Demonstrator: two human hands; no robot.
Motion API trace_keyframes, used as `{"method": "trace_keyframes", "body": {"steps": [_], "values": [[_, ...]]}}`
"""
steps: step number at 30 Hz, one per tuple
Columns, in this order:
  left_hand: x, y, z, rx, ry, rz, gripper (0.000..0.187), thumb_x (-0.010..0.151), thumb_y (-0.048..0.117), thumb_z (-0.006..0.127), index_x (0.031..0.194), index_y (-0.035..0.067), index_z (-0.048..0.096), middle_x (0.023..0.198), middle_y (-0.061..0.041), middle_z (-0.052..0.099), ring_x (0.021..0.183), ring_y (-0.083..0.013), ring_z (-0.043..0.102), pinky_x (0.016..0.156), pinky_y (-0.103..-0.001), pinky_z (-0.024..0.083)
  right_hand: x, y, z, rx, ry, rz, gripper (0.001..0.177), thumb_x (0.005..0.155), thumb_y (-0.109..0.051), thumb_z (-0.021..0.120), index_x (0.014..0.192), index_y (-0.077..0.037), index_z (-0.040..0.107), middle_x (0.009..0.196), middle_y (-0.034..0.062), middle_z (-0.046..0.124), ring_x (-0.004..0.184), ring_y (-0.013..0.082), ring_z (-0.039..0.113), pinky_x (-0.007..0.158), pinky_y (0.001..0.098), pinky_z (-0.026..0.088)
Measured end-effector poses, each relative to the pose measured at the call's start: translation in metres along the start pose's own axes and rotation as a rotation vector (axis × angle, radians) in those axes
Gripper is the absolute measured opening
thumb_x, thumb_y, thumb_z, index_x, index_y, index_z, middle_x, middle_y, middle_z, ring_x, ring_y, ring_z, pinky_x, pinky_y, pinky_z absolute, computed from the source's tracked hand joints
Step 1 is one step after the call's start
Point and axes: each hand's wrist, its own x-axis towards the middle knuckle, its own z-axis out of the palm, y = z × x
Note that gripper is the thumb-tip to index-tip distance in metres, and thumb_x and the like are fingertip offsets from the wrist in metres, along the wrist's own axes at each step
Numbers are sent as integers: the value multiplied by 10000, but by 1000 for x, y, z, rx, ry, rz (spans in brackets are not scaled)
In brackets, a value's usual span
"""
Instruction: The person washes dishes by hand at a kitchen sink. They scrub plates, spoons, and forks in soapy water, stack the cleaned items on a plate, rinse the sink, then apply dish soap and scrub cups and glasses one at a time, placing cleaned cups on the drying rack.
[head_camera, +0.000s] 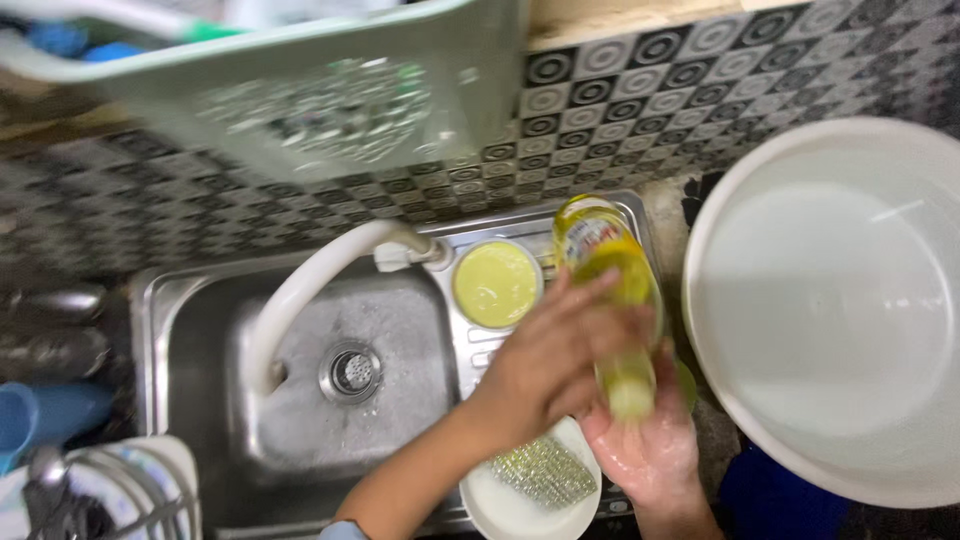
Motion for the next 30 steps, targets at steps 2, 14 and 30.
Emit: {"method": "trace_keyframes", "body": {"steps": [2, 14, 30], "values": [[-24, 22, -7, 51, -22, 67, 479, 917, 199, 792, 1373, 142, 654, 1449, -49, 655, 1562, -312, 448, 1329, -572, 278, -6, 5, 7, 172, -78, 92, 491, 1161, -284, 412, 1561, -1, 408, 1443, 244, 540, 1292, 364, 574, 1084, 484, 487], [-132, 82, -19, -447, 217, -211, 841, 757, 468, 877, 1425, 104, 519, 1705, -171, 173, 1617, -354, 175, 1322, -510, 183, -24, 28, -33, -674, 192, 191, 651, 928, -195, 683, 1500, -66, 401, 1426, 130, 558, 1316, 320, 538, 1087, 566, 446], [-146, 53, 25, -569, 387, -493, 469, 893, 1, 708, 1335, -29, 557, 1256, -79, 584, 1209, -170, 582, 1076, -310, 459, -52, 25, -72, -1389, -23, -67, 762, 831, -93, 819, 1459, 25, 404, 1385, 138, 587, 1283, 225, 572, 1110, 380, 441]]}}
